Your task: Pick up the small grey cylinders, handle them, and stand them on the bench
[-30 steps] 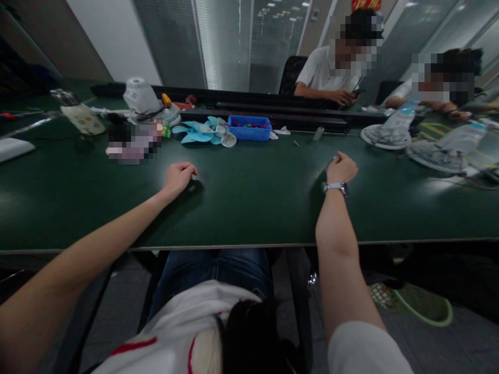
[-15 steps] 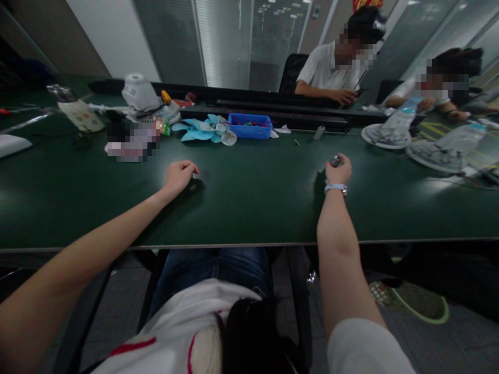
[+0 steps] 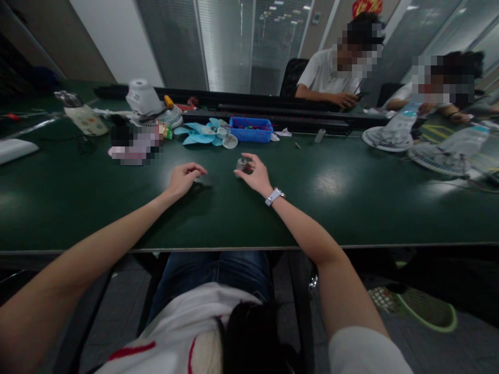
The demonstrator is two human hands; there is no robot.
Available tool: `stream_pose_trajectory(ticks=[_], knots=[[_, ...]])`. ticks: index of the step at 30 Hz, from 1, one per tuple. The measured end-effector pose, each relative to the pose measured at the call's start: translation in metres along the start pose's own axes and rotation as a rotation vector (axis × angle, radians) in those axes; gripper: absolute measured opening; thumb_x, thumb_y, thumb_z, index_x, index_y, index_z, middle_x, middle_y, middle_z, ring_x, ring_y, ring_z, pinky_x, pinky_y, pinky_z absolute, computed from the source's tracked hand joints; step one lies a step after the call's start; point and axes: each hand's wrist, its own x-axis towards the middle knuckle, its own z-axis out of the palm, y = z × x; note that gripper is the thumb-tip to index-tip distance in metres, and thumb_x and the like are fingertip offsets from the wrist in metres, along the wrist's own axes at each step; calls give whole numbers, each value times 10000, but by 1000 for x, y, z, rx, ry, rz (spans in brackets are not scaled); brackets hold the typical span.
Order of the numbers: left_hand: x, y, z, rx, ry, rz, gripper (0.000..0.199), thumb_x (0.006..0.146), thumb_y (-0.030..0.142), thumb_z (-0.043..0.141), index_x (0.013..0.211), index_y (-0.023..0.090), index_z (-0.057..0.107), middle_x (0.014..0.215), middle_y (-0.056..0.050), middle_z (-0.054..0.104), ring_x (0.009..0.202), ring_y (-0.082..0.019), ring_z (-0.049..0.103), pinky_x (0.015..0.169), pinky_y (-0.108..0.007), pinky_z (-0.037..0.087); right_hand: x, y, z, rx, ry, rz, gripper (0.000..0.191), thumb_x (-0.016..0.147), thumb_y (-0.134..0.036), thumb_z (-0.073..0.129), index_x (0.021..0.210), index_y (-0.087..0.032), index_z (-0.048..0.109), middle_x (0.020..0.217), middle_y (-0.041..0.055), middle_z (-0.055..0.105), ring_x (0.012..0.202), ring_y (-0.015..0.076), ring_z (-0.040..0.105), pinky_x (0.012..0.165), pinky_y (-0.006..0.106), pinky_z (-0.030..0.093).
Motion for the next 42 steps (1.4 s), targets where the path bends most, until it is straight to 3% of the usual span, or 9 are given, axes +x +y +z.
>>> stream_pose_trajectory(ticks=[3,6,14,22,26,32,42], knots=[[-6,10,2,-28,-56,149,329,830,375,590,1075,198,723,1032,-60,711,891,-186,598,761,-284,451,-13,-14,30,71,-134,-31,624,734,-273,780,1294,-256,504,1156,51,682,1112,220,642,1048,412,486],[-8,17,10,8,-93,224,356,871,428,591,1145,236,711,1110,-67,692,1000,-209,573,794,-300,443,-18,-14,37,95,-179,-14,581,756,-289,769,1274,-265,507,1168,46,683,1132,213,639,1059,420,475],[9,16,32,79,-64,267,283,879,429,621,1081,276,748,1105,-69,654,1108,-247,515,924,-382,422,-17,-11,35,128,-189,-39,399,751,-278,776,1089,-240,568,1089,46,701,1059,209,671,987,421,522],[14,19,33,117,30,303,208,880,404,642,968,249,749,1037,-57,654,1075,-239,529,979,-395,403,-20,-19,34,68,-197,-47,378,756,-265,769,1070,-235,561,1054,35,706,1000,190,681,951,406,538],[12,10,23,165,87,290,211,900,409,618,977,265,752,1033,-58,644,1069,-233,535,968,-379,414,-21,-19,32,75,-172,-45,381,739,-276,784,1057,-222,582,1067,50,710,976,206,689,940,433,543],[11,-17,11,279,10,188,220,873,433,645,972,293,783,982,-65,649,1033,-252,541,945,-413,407,-24,-21,28,78,-147,-6,411,703,-292,812,1052,-218,608,1084,67,712,990,230,690,938,457,547],[11,-22,11,373,-45,120,251,845,494,642,962,336,797,976,-82,670,995,-273,535,898,-429,403,-24,-18,24,49,-187,18,427,727,-330,801,1090,-240,595,1134,54,701,1043,222,673,984,474,518]])
